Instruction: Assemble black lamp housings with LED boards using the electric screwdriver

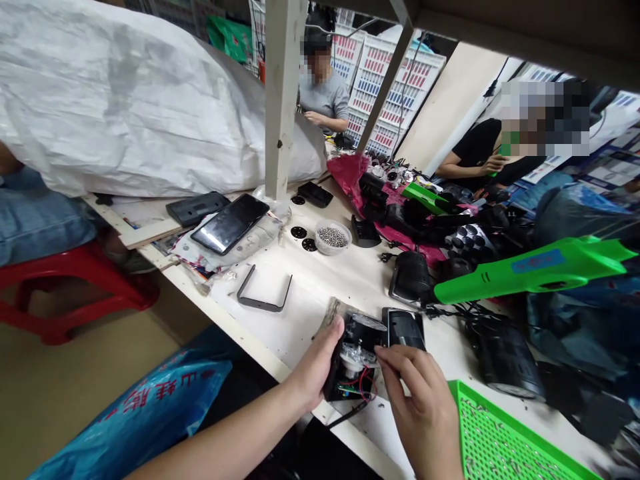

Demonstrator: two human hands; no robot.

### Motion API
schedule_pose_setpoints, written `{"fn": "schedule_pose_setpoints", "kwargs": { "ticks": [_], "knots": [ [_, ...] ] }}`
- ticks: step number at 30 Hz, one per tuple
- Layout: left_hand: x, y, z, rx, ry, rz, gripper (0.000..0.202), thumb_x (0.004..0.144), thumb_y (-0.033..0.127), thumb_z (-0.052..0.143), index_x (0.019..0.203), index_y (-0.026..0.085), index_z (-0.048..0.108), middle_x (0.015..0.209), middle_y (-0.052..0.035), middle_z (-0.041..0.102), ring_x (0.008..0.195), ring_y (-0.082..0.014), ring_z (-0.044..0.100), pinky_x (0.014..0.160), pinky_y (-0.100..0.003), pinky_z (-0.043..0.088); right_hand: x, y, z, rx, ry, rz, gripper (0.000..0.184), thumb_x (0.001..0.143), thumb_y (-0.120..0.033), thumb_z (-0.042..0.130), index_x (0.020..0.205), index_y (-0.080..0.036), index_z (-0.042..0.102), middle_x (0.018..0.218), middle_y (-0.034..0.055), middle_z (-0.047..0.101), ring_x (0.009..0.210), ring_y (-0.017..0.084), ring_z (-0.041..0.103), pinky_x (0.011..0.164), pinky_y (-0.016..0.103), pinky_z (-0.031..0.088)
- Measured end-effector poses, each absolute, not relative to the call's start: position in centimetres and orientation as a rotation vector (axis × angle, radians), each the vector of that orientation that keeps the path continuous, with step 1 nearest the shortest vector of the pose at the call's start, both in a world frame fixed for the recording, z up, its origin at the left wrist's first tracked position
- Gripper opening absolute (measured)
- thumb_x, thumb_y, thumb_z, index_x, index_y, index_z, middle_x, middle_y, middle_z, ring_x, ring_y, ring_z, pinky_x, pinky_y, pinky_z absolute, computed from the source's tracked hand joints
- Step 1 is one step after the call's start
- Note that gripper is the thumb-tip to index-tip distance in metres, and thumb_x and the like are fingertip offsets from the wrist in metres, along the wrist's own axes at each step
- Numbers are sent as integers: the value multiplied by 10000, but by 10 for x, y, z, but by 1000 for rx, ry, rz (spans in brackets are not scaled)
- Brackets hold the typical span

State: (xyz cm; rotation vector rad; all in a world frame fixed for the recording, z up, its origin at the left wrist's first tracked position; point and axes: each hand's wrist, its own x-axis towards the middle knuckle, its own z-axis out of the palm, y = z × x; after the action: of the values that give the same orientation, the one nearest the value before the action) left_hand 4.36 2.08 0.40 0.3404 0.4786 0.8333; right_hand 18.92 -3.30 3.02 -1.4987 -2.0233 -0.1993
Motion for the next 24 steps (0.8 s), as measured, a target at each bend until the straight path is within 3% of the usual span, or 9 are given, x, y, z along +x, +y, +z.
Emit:
{"fn": "schedule_pose_setpoints", "kwargs": {
  "ticks": [13, 19, 24],
  "knots": [
    [45, 23, 7, 316, 578, 836, 801, 694, 699, 641, 1262, 139, 561, 1089, -152, 690, 1052, -331, 623, 890, -404, 465, 186, -39, 26, -1511, -1948, -160, 153, 905, -147, 544, 1039, -197, 596, 908, 29, 618, 863, 142, 578, 767, 273, 451],
    [44, 22, 4, 297, 566, 852, 720, 761, 670, 595, 1251, 144, 570, 1062, -140, 700, 1040, -319, 633, 892, -403, 463, 184, -41, 24, -1521, -1936, -153, 168, 901, -137, 528, 1043, -199, 594, 906, 31, 622, 862, 145, 585, 760, 276, 457],
    [45, 21, 2, 342, 516, 850, 555, 811, 595, 593, 1126, 144, 662, 1047, -139, 709, 1080, -319, 621, 936, -415, 446, 184, -40, 27, -1537, -1870, -156, 230, 908, -91, 454, 1060, -202, 587, 924, 37, 616, 880, 141, 587, 752, 267, 456]
  ]
}}
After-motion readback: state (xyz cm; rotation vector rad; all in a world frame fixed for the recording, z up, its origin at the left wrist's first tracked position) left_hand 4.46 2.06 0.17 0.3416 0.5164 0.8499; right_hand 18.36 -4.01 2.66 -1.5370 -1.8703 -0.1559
